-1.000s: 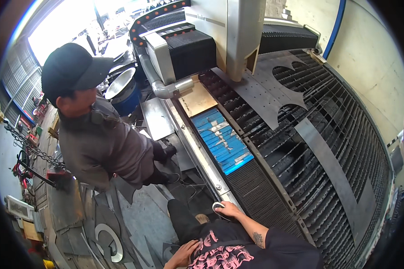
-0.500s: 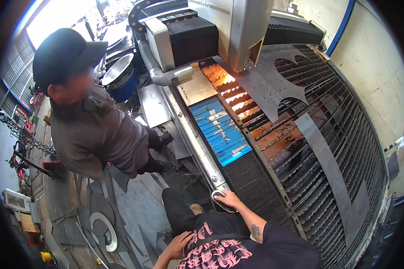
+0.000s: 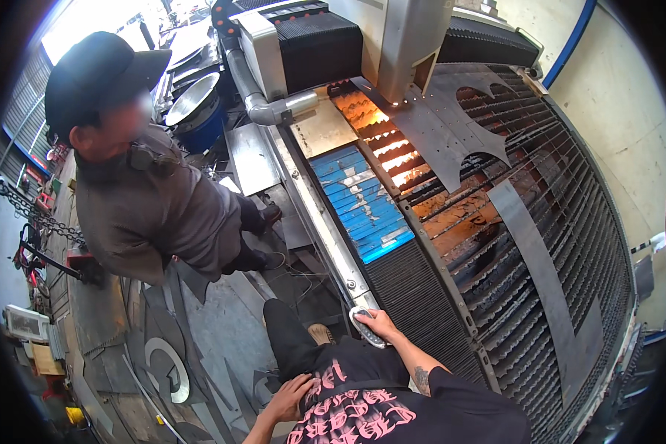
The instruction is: The person presses buttons on a handheld remote control to operate a laser cutting machine, confers with a coworker holding the remote, and uses the remote to control the machine as it cuts metal sheets.
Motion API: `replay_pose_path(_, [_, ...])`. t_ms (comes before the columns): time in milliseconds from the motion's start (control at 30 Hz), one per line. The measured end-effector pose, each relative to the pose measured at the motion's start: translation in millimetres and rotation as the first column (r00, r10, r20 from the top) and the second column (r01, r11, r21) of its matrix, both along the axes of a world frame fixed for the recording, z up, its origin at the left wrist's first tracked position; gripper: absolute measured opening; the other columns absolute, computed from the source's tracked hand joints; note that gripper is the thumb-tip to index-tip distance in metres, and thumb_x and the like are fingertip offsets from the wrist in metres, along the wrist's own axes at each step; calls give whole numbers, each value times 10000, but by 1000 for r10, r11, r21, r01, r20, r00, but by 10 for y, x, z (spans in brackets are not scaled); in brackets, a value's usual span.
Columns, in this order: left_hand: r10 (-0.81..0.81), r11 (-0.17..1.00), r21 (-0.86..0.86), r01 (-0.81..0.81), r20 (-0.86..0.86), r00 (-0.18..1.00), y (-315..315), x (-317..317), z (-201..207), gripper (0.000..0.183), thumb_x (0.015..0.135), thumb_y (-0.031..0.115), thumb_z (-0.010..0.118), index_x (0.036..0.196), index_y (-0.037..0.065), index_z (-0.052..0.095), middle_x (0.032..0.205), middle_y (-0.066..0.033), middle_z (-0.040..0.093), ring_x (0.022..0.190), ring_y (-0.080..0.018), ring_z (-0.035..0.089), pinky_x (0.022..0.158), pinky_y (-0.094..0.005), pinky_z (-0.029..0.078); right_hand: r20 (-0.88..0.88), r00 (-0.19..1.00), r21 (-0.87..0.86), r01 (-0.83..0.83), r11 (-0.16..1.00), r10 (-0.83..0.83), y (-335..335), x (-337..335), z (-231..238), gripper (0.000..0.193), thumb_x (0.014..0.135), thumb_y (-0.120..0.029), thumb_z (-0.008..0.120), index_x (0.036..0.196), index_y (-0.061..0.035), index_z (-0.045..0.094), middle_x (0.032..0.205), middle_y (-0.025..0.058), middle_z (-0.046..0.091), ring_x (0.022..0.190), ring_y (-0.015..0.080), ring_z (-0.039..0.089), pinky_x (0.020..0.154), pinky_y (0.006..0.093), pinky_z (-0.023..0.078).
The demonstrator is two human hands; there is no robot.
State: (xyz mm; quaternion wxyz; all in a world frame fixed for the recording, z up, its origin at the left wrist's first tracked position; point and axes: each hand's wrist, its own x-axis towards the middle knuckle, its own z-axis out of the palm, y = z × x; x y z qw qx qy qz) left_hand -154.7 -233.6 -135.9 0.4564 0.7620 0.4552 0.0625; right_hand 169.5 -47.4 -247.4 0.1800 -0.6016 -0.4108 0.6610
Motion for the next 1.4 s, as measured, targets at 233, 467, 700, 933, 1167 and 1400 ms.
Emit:
replay_pose_path(233, [19, 998, -53, -17, 26, 999, -13, 13, -6, 914, 695, 315, 750, 1492, 131, 343, 1523, -162, 345, 1416, -355, 327, 1152, -449, 279, -25, 997, -58, 72, 996, -74, -15, -16, 104, 378, 903, -386, 695, 1006, -22, 679, 713, 87, 673, 555, 171, 670, 491, 304, 530])
replay_pose_path(467, [4, 1000, -30, -3, 25, 1000, 23, 50, 109, 852, 746, 280, 712, 1491, 114, 336, 1520, -172, 348, 1410, -361, 335, 1150, -445, 286, -41, 993, -20, 107, 994, -107, -24, -29, 76, 381, 901, -375, 693, 1015, -12, 675, 713, 94, 674, 557, 188, 679, 492, 304, 540])
replay_pose_path(700, [-29, 999, -23, 30, 26, 999, 31, 60, 83, 793, 803, 297, 675, 1487, 85, 334, 1516, -186, 350, 1408, -367, 336, 1152, -447, 281, -34, 988, 10, 150, 989, -149, -52, -14, -82, 367, 902, -349, 699, 1027, -4, 677, 721, 94, 679, 552, 185, 677, 485, 302, 537])
replay_pose_path(933, [-16, 999, -46, 18, 32, 999, 10, 76, 100, 802, 810, 317, 673, 1496, 93, 323, 1522, -191, 338, 1418, -364, 321, 1162, -445, 263, -47, 984, 18, 175, 984, -174, -53, -20, -36, 360, 906, -339, 697, 1021, 2, 678, 713, 88, 676, 544, 182, 674, 476, 298, 530])
replay_pose_path(1167, [-6, 998, -59, 8, 31, 1000, 0, 82, 106, 767, 823, 289, 656, 1492, 97, 332, 1522, -184, 340, 1418, -359, 324, 1166, -440, 257, -43, 981, 14, 190, 982, -190, -47, -20, -39, 365, 903, -338, 701, 1006, 11, 674, 718, 92, 677, 552, 184, 677, 480, 299, 534])
replay_pose_path(1400, [4, 999, -47, -4, 13, 1000, -43, 56, 4, 816, 764, 259, 687, 1490, 112, 347, 1510, -175, 359, 1406, -357, 342, 1157, -441, 276, -31, 979, -18, 200, 980, -200, -35, -35, 3, 363, 899, -340, 708, 992, 10, 674, 728, 93, 677, 556, 183, 674, 486, 306, 549])
